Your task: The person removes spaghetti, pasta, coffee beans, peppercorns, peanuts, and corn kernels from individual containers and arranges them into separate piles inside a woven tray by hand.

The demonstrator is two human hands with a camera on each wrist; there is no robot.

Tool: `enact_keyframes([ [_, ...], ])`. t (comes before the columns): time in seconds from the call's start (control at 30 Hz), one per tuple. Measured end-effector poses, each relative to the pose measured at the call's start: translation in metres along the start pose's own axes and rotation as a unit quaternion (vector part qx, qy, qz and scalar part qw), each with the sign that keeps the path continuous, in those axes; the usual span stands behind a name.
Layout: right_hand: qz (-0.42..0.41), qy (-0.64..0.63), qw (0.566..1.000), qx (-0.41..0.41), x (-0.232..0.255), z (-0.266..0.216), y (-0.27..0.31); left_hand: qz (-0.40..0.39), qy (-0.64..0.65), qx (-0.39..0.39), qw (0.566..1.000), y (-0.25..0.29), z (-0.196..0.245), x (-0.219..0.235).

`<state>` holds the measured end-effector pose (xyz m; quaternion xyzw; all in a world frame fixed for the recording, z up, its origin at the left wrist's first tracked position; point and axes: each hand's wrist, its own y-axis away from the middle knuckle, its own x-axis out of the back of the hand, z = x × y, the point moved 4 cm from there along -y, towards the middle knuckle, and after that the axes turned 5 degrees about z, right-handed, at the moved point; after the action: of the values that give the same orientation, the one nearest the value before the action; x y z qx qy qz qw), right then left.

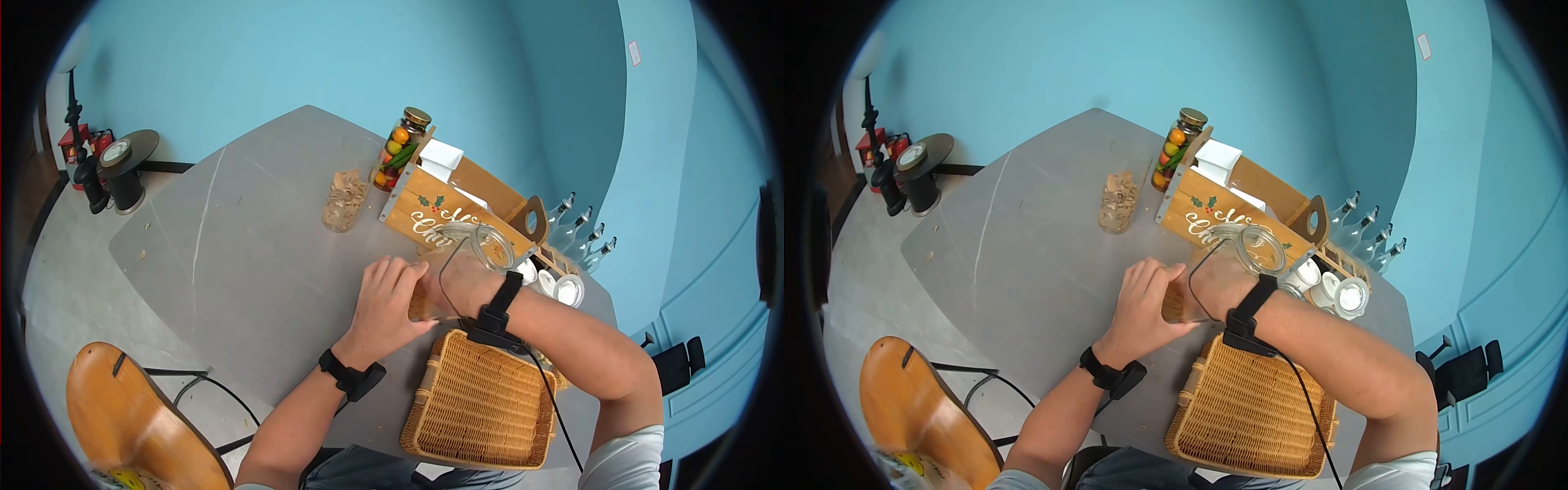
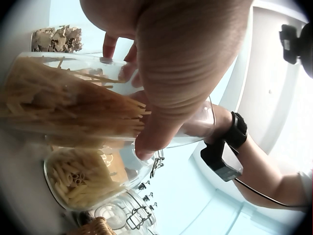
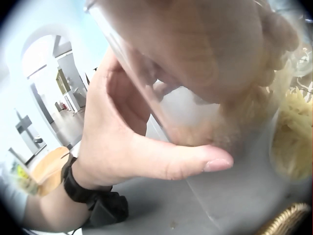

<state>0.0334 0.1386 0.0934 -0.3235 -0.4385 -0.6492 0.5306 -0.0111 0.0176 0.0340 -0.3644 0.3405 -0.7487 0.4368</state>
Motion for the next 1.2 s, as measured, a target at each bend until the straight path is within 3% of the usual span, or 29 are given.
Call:
enact_keyframes([
  [0.07,-0.03,0.019,0.999,-0.001,0.002,0.004,0.005,0.007,0.006,0.002,1.0,0.0,0.004,0.0],
  [0.13,0.037,0.05,0.996,0.065,0.008,0.007,0.013,0.007,0.003,0.006,1.0,0.0,0.002,0.0],
  [0.27,-0.046,0.072,0.996,-0.003,0.048,0.016,0.021,0.017,0.003,0.02,1.0,0.001,-0.006,-0.001],
  [0.33,0.03,0.043,0.998,0.024,0.057,0.021,0.029,0.023,0.001,0.019,1.0,0.0,-0.007,-0.001],
  [0.47,0.057,0.018,0.998,-0.024,0.071,0.04,0.044,0.034,0.007,0.054,0.998,0.0,-0.01,0.001],
  [0.53,-0.013,-0.071,0.997,-0.034,0.069,0.056,0.049,0.035,0.011,0.053,0.998,-0.001,-0.01,0.002],
  [0.63,-0.031,-0.135,0.988,-0.064,0.062,0.068,0.052,0.032,0.006,0.053,0.998,-0.002,-0.006,0.0],
  [0.83,-0.037,-0.121,0.989,-0.077,0.04,0.066,0.054,0.017,-0.029,0.03,0.999,0.0,0.003,-0.004],
  [1.07,0.036,-0.154,0.986,-0.054,0.041,0.054,0.067,0.017,-0.022,0.044,0.999,0.0,0.002,-0.005],
  [1.2,0.052,-0.064,0.996,-0.026,0.039,0.041,0.069,0.018,-0.026,0.039,0.999,0.001,0.002,-0.004],
])
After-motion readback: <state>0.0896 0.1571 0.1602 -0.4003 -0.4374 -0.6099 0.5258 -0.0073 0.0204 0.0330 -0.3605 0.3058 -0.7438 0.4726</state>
